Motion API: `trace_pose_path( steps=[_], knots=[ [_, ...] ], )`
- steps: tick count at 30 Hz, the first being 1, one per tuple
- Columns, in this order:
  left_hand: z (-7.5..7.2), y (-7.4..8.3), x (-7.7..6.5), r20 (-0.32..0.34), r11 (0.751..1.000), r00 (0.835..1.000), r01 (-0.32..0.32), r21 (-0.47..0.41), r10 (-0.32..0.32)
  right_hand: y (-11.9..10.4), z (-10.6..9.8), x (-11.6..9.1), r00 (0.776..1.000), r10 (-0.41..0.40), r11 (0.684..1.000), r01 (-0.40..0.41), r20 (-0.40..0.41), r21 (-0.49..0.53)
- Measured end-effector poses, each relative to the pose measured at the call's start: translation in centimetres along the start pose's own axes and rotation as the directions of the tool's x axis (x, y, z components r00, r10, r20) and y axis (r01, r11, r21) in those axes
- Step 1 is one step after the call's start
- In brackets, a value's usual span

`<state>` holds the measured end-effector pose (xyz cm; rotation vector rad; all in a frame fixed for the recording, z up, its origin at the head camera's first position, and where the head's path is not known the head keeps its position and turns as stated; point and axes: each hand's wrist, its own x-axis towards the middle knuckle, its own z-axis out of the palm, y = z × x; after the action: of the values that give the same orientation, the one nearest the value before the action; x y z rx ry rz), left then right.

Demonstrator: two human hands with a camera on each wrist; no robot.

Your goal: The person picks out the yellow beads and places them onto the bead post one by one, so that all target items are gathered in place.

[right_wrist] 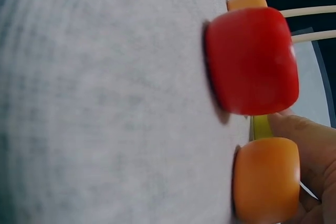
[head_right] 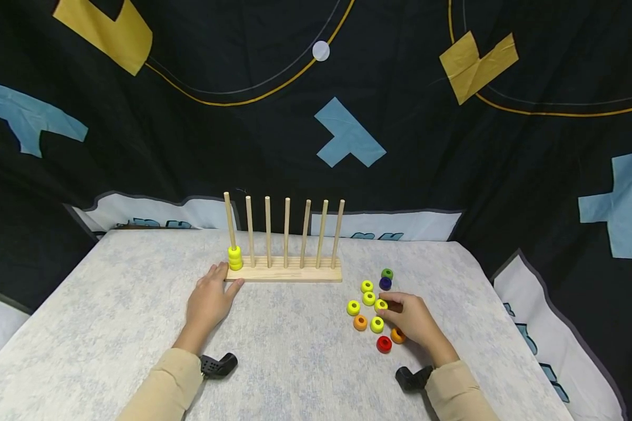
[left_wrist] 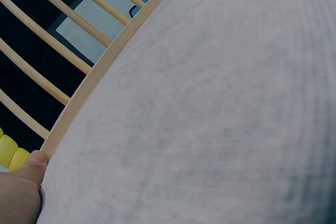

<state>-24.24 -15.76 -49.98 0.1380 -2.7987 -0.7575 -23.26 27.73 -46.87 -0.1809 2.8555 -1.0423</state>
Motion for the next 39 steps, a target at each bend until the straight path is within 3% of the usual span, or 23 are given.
trace_pose_path(
  steps=[6,14,20,26,35,39],
  knots=[
    [0.1,0.0,0.0,0.001,1.000,1.000,0.009,0.004,-0.009,-0.1,0.0,-0.1,1.000,-0.014,1.000,0.014,-0.012,-0.004],
    [0.1,0.0,0.0,-0.003,1.000,1.000,0.014,0.010,-0.014,-1.2,-0.1,0.1,0.992,-0.048,0.998,0.053,-0.120,0.042],
    [0.1,0.0,0.0,-0.005,1.000,1.000,0.014,0.011,-0.014,-3.7,-0.1,0.5,0.980,-0.101,0.993,0.110,-0.174,0.043],
    [0.1,0.0,0.0,0.002,1.000,1.000,0.020,0.011,-0.020,-6.5,0.2,1.1,0.975,-0.140,0.984,0.157,-0.173,0.083],
    [0.1,0.2,-0.1,0.004,0.999,1.000,0.030,0.012,-0.030,-10.7,1.1,2.1,0.936,-0.305,0.931,0.332,-0.178,0.150],
    [0.1,0.2,-0.1,0.001,0.999,1.000,0.031,0.011,-0.031,-12.6,1.6,2.5,0.928,-0.336,0.918,0.361,-0.162,0.164]
  ],
)
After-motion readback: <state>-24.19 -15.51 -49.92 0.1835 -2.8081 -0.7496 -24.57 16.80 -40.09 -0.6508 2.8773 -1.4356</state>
